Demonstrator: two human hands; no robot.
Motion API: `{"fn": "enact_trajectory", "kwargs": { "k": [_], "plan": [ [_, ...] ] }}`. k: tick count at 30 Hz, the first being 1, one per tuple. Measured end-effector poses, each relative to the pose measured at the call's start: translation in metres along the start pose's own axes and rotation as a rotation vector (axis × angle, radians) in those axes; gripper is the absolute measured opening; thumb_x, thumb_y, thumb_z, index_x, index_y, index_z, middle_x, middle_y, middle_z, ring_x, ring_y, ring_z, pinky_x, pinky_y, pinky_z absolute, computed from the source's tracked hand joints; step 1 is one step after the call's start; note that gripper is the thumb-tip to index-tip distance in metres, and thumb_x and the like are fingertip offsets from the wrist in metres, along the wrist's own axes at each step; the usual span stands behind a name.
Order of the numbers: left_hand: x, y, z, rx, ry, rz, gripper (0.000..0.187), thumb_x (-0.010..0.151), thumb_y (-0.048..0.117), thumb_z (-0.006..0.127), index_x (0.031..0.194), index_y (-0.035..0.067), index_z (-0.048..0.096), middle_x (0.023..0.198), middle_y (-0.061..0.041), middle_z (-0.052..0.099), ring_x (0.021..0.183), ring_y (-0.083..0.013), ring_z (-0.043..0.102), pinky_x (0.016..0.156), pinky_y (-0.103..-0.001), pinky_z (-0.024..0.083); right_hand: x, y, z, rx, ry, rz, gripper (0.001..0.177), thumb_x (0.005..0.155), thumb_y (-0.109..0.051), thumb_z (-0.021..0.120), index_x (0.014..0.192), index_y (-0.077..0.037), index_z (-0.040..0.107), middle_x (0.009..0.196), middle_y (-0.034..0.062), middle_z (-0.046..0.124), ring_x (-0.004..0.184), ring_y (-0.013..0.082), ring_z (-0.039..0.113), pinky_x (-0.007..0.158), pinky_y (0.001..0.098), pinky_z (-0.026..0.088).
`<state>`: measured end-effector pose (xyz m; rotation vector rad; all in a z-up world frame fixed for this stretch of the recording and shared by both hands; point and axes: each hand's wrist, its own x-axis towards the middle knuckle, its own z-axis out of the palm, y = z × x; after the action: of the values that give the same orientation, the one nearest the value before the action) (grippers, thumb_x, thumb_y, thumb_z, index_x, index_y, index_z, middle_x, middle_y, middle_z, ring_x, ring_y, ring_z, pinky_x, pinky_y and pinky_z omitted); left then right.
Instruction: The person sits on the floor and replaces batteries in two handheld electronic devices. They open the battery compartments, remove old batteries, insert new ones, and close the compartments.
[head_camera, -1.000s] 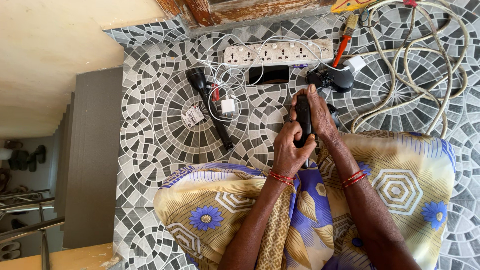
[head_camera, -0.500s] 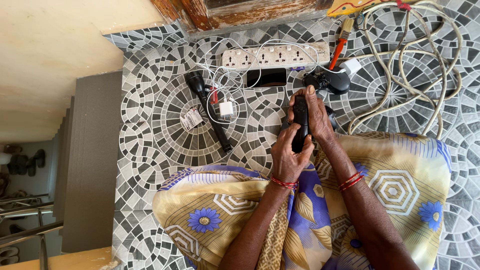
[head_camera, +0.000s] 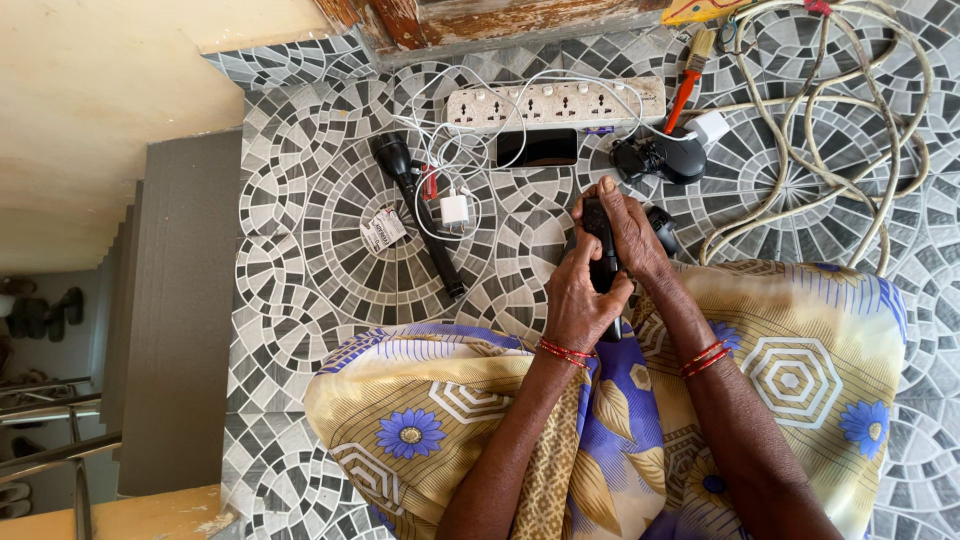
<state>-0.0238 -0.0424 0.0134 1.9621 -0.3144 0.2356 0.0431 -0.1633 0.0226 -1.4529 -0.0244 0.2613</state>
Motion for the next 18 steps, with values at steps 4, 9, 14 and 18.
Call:
{"fn": "enact_trajectory", "kwargs": {
  "k": [4, 9, 14, 18],
  "plan": [
    [0.002, 0.004, -0.010, -0.151, -0.056, -0.119, 0.036, 0.082, 0.016, 0.073, 0.106, 0.005, 0.049, 0.080, -0.013, 0.061, 0.064, -0.0206, 0.067, 0.058, -0.034, 0.057, 0.004, 0.008, -0.017, 0.064, -0.127, 0.004, 0.075, 0.105, -0.067, 0.033, 0.117, 0.000, 0.066, 0.085, 0.0043, 0.065, 0.074, 0.0100, 0.061, 0.072, 0.0255, 0.052],
    [0.004, 0.009, -0.025, -0.391, -0.099, -0.174, 0.035, 0.082, 0.014, 0.074, 0.104, 0.006, 0.048, 0.081, -0.008, 0.063, 0.065, -0.0129, 0.066, 0.054, -0.029, 0.056, -0.002, 0.016, -0.036, 0.379, -0.362, -0.046, 0.066, 0.104, -0.050, 0.061, 0.138, 0.006, 0.055, 0.113, 0.0114, 0.067, 0.103, 0.0189, 0.069, 0.098, 0.0382, 0.058],
    [0.004, 0.010, -0.029, -0.167, -0.076, -0.063, 0.037, 0.081, 0.011, 0.075, 0.109, 0.008, 0.051, 0.084, -0.010, 0.066, 0.070, -0.0202, 0.072, 0.062, -0.034, 0.060, -0.009, 0.005, -0.038, 0.378, -0.344, -0.049, 0.061, 0.100, -0.045, 0.064, 0.142, -0.001, 0.057, 0.119, 0.0128, 0.071, 0.105, 0.0200, 0.070, 0.098, 0.0383, 0.058],
    [0.005, -0.002, -0.037, 0.148, -0.101, 0.015, 0.043, 0.080, 0.006, 0.075, 0.117, 0.010, 0.054, 0.102, -0.014, 0.067, 0.084, -0.0263, 0.073, 0.069, -0.040, 0.064, -0.018, -0.008, -0.044, 0.226, -0.303, -0.046, 0.050, 0.097, -0.032, 0.070, 0.138, -0.008, 0.056, 0.125, 0.0096, 0.070, 0.113, 0.0174, 0.070, 0.100, 0.0365, 0.056]
  ]
}}
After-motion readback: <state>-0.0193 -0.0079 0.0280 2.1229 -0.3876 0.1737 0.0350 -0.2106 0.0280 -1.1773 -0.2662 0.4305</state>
